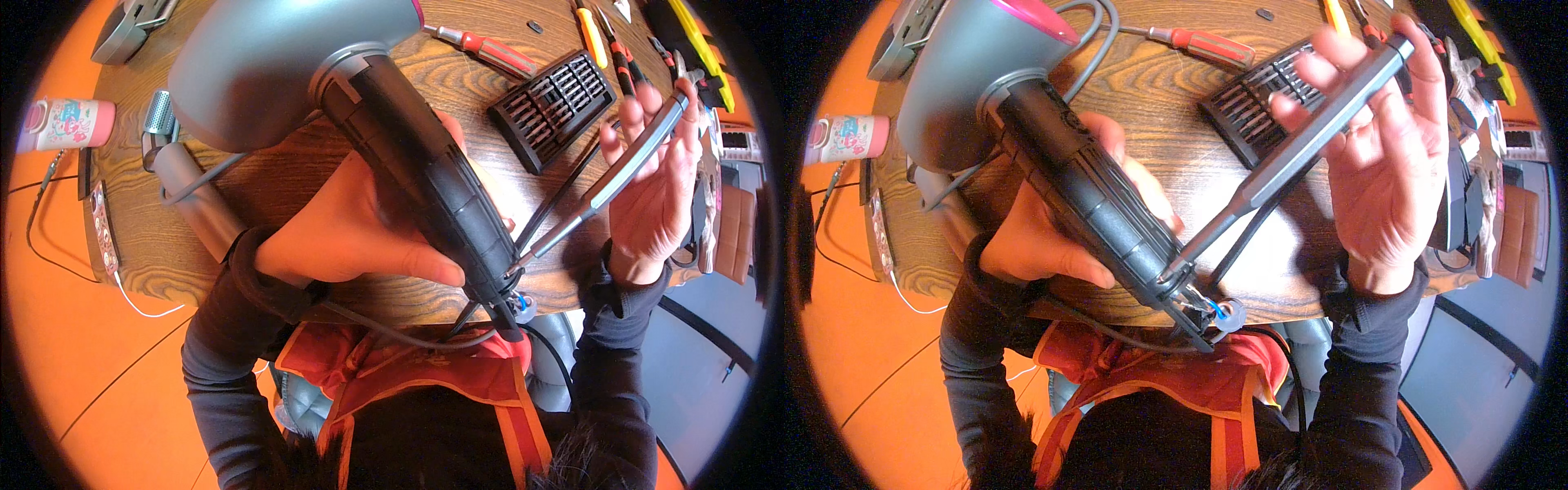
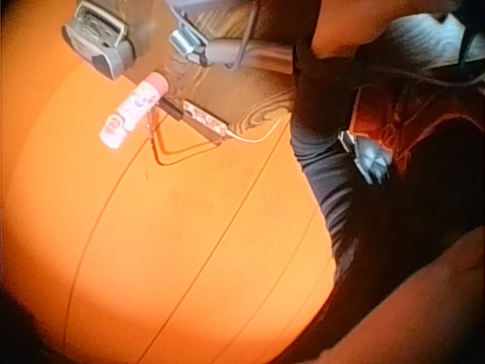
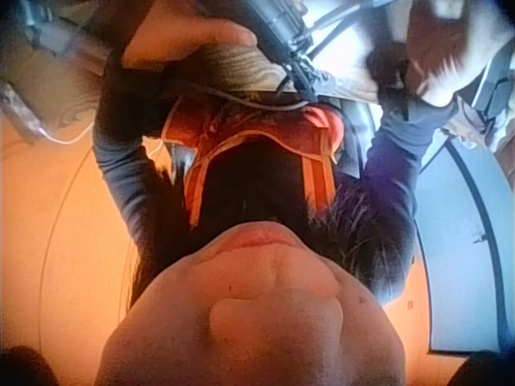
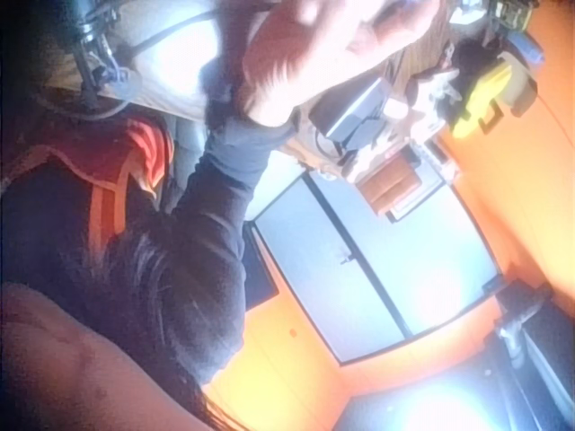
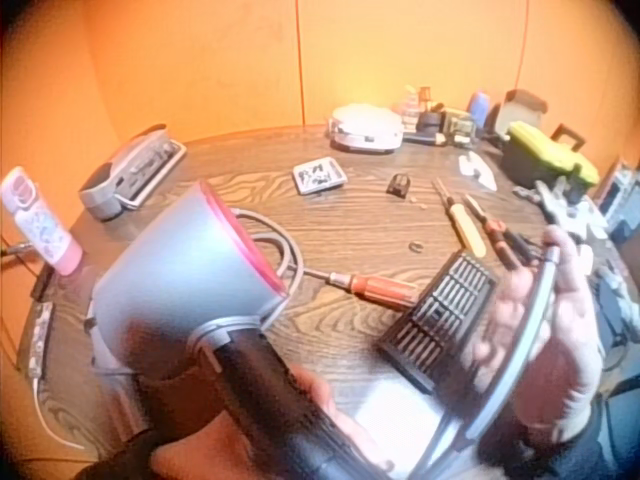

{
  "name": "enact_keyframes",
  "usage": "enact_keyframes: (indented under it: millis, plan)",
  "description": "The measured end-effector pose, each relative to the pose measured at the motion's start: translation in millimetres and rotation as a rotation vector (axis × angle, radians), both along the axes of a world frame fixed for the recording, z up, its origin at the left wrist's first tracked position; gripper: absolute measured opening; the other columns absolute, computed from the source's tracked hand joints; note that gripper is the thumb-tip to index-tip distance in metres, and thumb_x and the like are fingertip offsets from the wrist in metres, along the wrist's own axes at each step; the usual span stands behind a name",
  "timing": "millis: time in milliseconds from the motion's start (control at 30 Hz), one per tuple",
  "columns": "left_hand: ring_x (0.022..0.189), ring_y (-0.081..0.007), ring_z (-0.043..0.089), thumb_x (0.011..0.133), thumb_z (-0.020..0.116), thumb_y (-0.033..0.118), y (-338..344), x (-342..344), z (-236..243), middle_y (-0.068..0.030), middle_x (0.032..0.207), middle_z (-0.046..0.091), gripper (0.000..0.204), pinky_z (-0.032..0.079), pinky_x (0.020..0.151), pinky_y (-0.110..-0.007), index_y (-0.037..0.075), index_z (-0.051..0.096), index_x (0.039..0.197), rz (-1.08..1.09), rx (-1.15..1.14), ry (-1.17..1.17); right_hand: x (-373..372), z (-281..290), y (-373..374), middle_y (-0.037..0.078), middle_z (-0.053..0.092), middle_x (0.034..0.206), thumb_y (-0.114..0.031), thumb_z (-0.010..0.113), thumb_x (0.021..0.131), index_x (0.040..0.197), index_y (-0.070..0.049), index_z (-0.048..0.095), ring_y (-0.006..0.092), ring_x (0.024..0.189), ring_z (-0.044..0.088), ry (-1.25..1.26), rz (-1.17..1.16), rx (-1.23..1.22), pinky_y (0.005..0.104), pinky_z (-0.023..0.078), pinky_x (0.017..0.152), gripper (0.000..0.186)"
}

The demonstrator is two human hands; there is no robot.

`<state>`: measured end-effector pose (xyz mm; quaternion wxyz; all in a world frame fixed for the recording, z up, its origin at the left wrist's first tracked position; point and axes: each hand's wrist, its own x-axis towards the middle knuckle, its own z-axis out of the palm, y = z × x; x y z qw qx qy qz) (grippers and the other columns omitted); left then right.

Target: The person disassembles a hairdryer using a screwdriver, removes screws from the handle and body, and manipulates internal components. They repeatedly insert and remove screws while adjusting the device's orientation on a cluttered workbench.

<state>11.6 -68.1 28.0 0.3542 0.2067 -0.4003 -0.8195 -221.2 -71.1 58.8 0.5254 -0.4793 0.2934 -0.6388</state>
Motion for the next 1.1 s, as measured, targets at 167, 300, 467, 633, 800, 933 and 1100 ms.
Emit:
enact_keyframes:
  millis: [167,300,467,633,800,933,1100]
  plan:
    - [0.094,-0.0346,0.055,0.050,0.073,-0.007,0.0,-0.3,1.3,-0.0154,0.090,0.057,0.073,0.046,0.080,-0.047,0.010,0.030,0.107,0.000,0.019,0.024,2.6,-0.2,4.4,0.011,0.049,0.100,-0.020,0.055,0.085,0.131,-0.009,0.027,0.0136,0.084,0.052,0.197,-0.090,-0.087,0.0230,0.050,0.067,0.055]
    - [0.093,-0.0346,0.056,0.050,0.074,-0.006,-2.9,2.4,0.6,-0.0153,0.090,0.057,0.074,0.046,0.079,-0.046,0.008,0.030,0.107,-0.008,-0.077,-0.011,7.1,-2.5,6.6,0.012,0.051,0.102,-0.019,0.054,0.085,0.132,-0.009,0.026,0.0127,0.084,0.053,0.158,-0.187,-0.073,0.0203,0.049,0.064,0.056]
    - [0.092,-0.0343,0.056,0.049,0.075,-0.005,-3.4,3.2,-2.0,-0.0154,0.090,0.057,0.076,0.046,0.079,-0.046,0.007,0.029,0.108,0.018,-0.105,0.013,7.4,3.7,8.3,0.014,0.050,0.108,-0.015,0.053,0.085,0.133,-0.009,0.022,0.0148,0.085,0.055,0.113,-0.053,0.014,0.0241,0.052,0.067,0.058]
    - [0.093,-0.0342,0.056,0.049,0.076,-0.004,-2.8,2.6,-3.5,-0.0151,0.089,0.057,0.077,0.046,0.080,-0.047,0.007,0.029,0.108,0.036,-0.091,0.006,9.3,1.0,10.8,0.006,0.045,0.088,-0.017,0.058,0.082,0.131,-0.008,0.026,0.0109,0.072,0.050,0.197,-0.167,-0.051,0.0227,0.052,0.063,0.059]
    - [0.093,-0.0345,0.056,0.049,0.076,-0.004,-3.2,1.9,-2.9,-0.0150,0.090,0.057,0.077,0.047,0.079,-0.046,0.008,0.029,0.108,0.029,-0.081,0.012,0.5,2.9,3.5,0.016,0.047,0.111,-0.012,0.052,0.085,0.135,-0.012,0.018,0.0196,0.094,0.054,0.061,0.085,-0.045,0.0307,0.053,0.071,0.060]
    - [0.093,-0.0351,0.056,0.049,0.076,-0.005,-1.9,1.1,-1.1,-0.0154,0.090,0.057,0.075,0.047,0.078,-0.046,0.008,0.029,0.107,-0.004,-0.078,0.016,0.2,2.1,1.5,0.012,0.047,0.099,-0.009,0.054,0.084,0.133,-0.014,0.022,0.0162,0.084,0.053,-0.039,0.172,-0.080,0.0316,0.054,0.070,0.059]
    - [0.094,-0.0352,0.056,0.049,0.075,-0.007,-1.6,2.8,1.3,-0.0166,0.090,0.058,0.074,0.047,0.077,-0.046,0.009,0.030,0.105,-0.049,-0.095,-0.052,11.4,0.7,6.6,0.005,0.045,0.085,-0.019,0.064,0.079,0.129,-0.011,0.031,0.0103,0.071,0.049,0.133,-0.084,0.010,0.0229,0.052,0.059,0.061]
